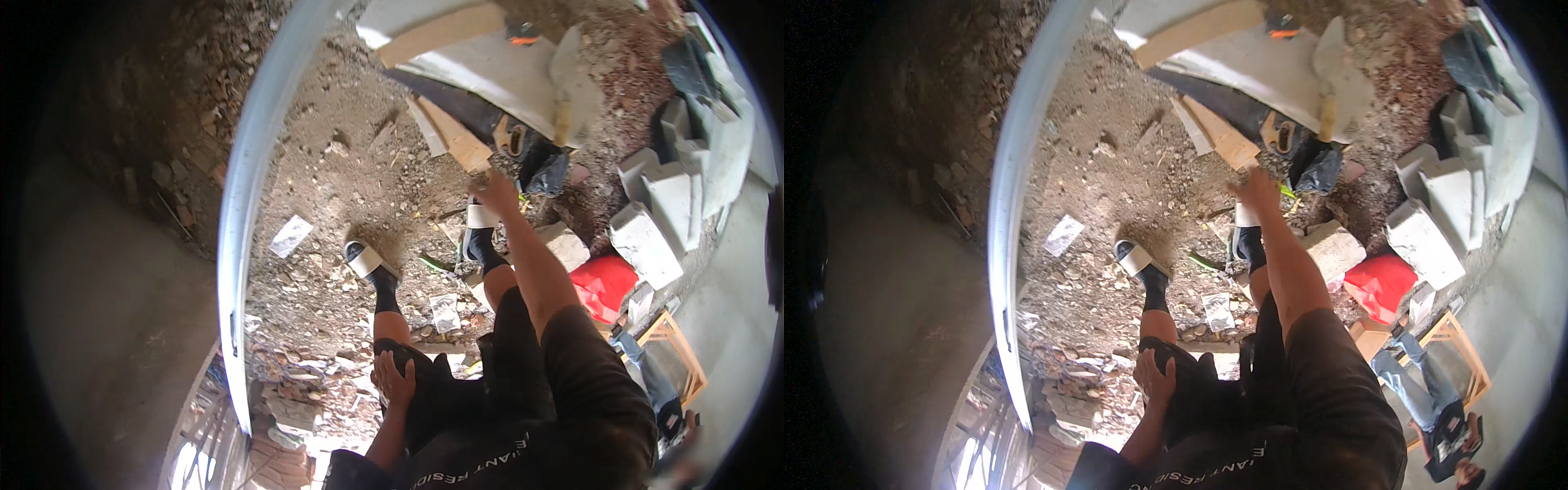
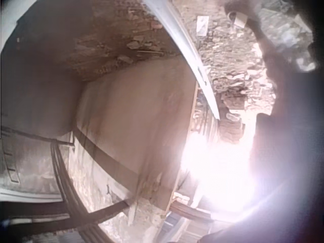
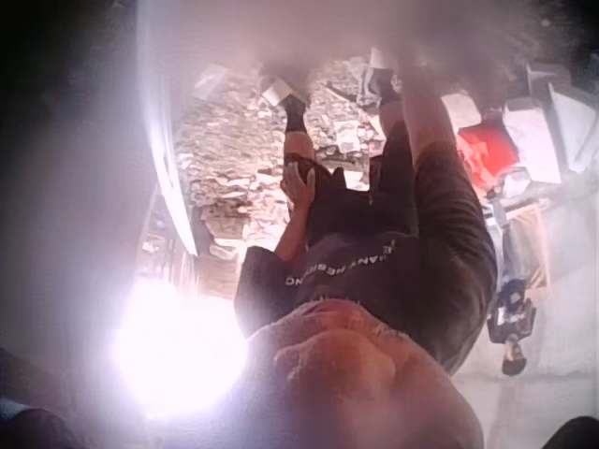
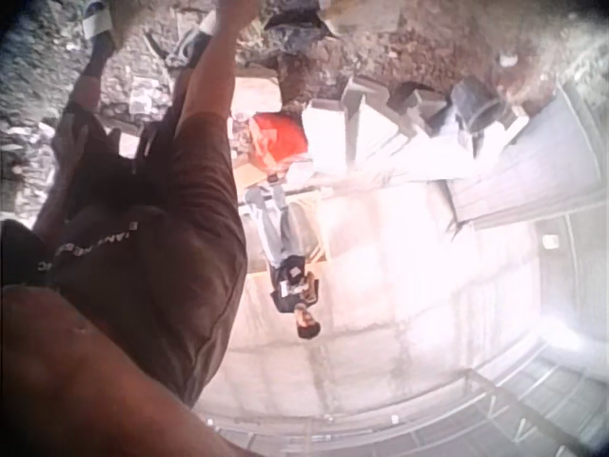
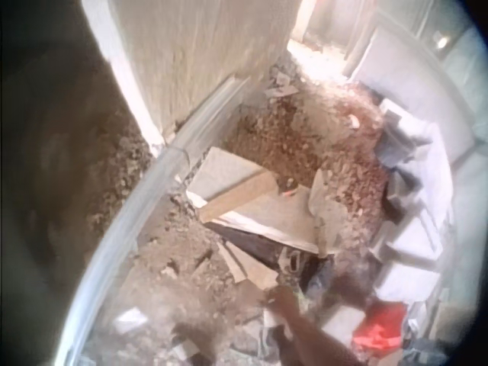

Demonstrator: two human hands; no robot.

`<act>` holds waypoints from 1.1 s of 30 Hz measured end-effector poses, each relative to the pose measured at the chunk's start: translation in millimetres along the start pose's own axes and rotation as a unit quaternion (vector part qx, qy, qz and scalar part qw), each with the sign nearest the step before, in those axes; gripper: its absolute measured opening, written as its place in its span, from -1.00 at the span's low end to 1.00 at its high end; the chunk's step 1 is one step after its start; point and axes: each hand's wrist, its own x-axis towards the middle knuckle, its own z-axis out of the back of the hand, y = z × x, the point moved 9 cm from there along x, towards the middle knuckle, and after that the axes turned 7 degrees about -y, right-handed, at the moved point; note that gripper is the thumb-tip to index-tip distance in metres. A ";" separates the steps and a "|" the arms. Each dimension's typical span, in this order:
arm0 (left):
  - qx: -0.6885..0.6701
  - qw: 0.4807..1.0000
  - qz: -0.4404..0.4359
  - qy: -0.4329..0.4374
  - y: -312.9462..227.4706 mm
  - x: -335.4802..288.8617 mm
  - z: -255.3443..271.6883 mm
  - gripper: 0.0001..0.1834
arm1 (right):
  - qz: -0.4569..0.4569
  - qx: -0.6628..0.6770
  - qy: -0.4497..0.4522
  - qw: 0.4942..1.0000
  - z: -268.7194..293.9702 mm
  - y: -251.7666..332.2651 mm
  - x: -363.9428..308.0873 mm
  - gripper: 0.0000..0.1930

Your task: The person walks through a construction site, picks up a wooden plank, and uses a hand saw to cut it into smaller pieces. They then use a trowel to scrape the cut pieces and gather them.

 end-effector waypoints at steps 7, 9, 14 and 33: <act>0.060 0.998 -0.011 -0.014 -32.9 27.7 -6.9 -0.57 | 0.011 -0.047 0.013 0.999 -67.9 15.7 153.9 -0.02; 0.068 0.997 -0.023 -0.035 -35.5 29.3 -7.4 -0.64 | 0.000 -0.066 -0.020 0.998 -75.9 18.1 165.9 0.00; 0.068 0.997 -0.028 -0.027 -43.3 39.7 -2.6 -0.69 | 0.006 -0.094 -0.124 0.988 -86.7 20.4 157.1 -0.06; 0.051 0.996 -0.056 -0.035 -31.2 41.7 11.1 -0.73 | -0.011 0.128 0.077 0.989 -169.8 42.6 140.0 -0.17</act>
